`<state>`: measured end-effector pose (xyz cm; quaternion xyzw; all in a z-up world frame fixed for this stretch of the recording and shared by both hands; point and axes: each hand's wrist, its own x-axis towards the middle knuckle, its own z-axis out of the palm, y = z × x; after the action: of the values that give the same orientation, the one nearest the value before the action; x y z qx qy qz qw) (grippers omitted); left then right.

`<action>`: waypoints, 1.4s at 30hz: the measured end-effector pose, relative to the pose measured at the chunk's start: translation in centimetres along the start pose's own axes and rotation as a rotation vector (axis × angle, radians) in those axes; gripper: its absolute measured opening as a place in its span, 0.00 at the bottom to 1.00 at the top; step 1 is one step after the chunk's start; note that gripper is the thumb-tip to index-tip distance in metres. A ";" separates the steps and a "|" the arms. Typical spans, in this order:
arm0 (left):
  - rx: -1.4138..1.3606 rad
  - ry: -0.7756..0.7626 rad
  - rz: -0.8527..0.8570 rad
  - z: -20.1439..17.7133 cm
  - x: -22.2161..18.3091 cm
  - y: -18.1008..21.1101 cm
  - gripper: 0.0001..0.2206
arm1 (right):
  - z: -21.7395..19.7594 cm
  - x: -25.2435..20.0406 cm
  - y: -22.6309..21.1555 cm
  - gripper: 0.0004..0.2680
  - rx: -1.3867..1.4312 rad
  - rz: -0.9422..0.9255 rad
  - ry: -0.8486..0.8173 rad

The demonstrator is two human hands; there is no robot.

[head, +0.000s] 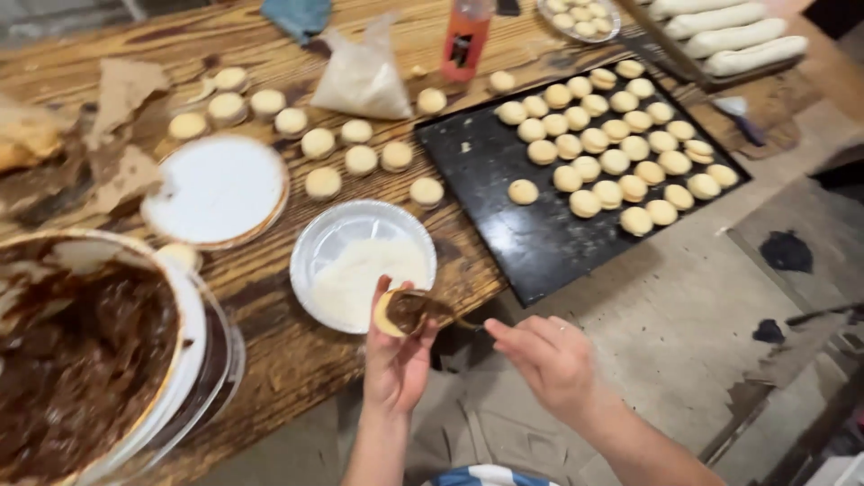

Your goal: Assembling alfajores by spreading filling on a cookie, sandwiching it with another, and rolling the edges in shredded coconut.

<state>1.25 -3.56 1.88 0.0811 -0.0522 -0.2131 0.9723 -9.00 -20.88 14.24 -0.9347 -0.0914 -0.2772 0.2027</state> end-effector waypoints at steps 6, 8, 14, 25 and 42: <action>0.023 0.031 -0.016 -1.0 0.4 -0.3 0.46 | -1.3 0.2 -0.2 0.13 -0.026 -0.090 0.046; 0.024 0.034 -0.020 -1.3 0.5 -0.5 0.45 | -1.7 0.1 -0.1 0.14 -0.065 -0.125 0.059; 0.050 0.053 -0.020 -1.8 0.6 -1.0 0.44 | -2.5 -0.2 0.2 0.14 -0.068 -0.090 0.071; 0.141 0.097 -0.052 -1.4 0.8 -0.9 0.45 | -0.4 -0.1 0.5 0.12 0.039 -0.027 0.159; 0.059 -0.019 -0.044 -0.7 0.3 -0.9 0.48 | 1.3 -1.1 0.9 0.09 0.328 0.281 0.062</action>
<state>1.23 -4.36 1.08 0.1090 -0.0659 -0.2333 0.9640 -9.04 -21.17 12.38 -0.8837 0.0022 -0.2563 0.3916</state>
